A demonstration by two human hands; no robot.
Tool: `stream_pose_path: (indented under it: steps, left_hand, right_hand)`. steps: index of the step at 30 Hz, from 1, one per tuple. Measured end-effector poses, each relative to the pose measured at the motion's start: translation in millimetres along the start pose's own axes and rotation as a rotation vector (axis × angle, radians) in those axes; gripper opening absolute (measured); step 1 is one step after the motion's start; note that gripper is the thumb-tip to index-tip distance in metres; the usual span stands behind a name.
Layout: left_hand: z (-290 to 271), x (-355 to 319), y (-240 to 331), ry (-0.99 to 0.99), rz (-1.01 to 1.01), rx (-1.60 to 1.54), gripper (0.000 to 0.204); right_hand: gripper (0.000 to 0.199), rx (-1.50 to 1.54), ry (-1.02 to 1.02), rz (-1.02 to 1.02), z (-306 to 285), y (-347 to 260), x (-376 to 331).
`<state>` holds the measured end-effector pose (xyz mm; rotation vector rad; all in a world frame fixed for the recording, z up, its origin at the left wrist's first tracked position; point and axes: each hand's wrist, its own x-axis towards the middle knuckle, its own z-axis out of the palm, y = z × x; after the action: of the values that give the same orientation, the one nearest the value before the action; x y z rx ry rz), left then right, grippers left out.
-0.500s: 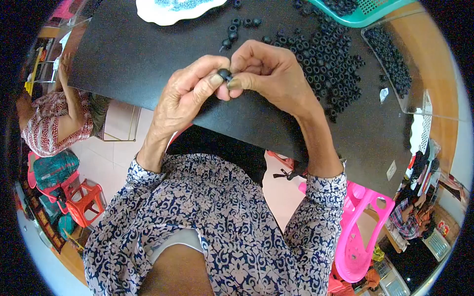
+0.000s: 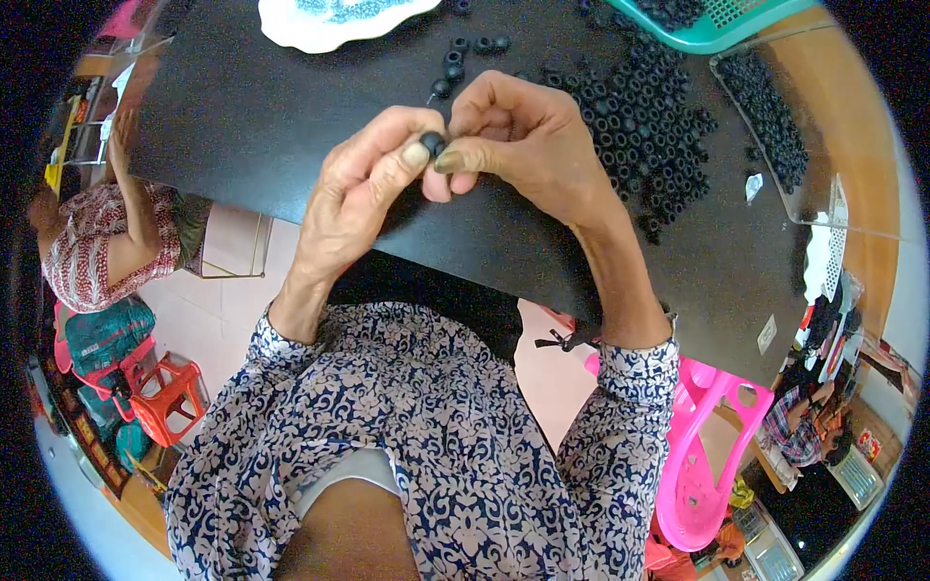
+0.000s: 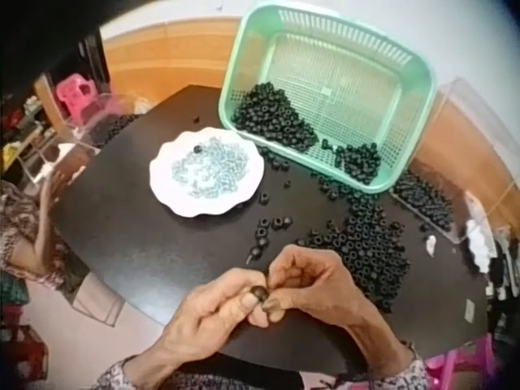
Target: Inserting small blue beads into black circular components.
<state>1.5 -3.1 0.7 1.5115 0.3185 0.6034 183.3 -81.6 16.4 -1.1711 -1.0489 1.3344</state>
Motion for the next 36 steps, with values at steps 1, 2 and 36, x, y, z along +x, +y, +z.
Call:
stream_pose_path:
  steps: [1, 2, 36]
  left_hand:
    - [-0.7, 0.3, -2.9, 0.013, -0.003, -0.087, 0.018]
    - [-1.9, 0.5, -4.4, 0.026, -0.003, -0.173, 0.020]
    - [-1.0, -7.4, -3.0, 0.026, -0.082, -0.150, 0.018]
  right_hand:
    - [0.022, -0.022, 0.025, -0.032, 4.0, -1.7, 0.7]
    - [0.024, -0.045, 0.050, -0.066, 7.5, -3.8, 1.9]
    - [0.015, -1.198, 0.390, -0.232, -83.0, -46.7, 4.8]
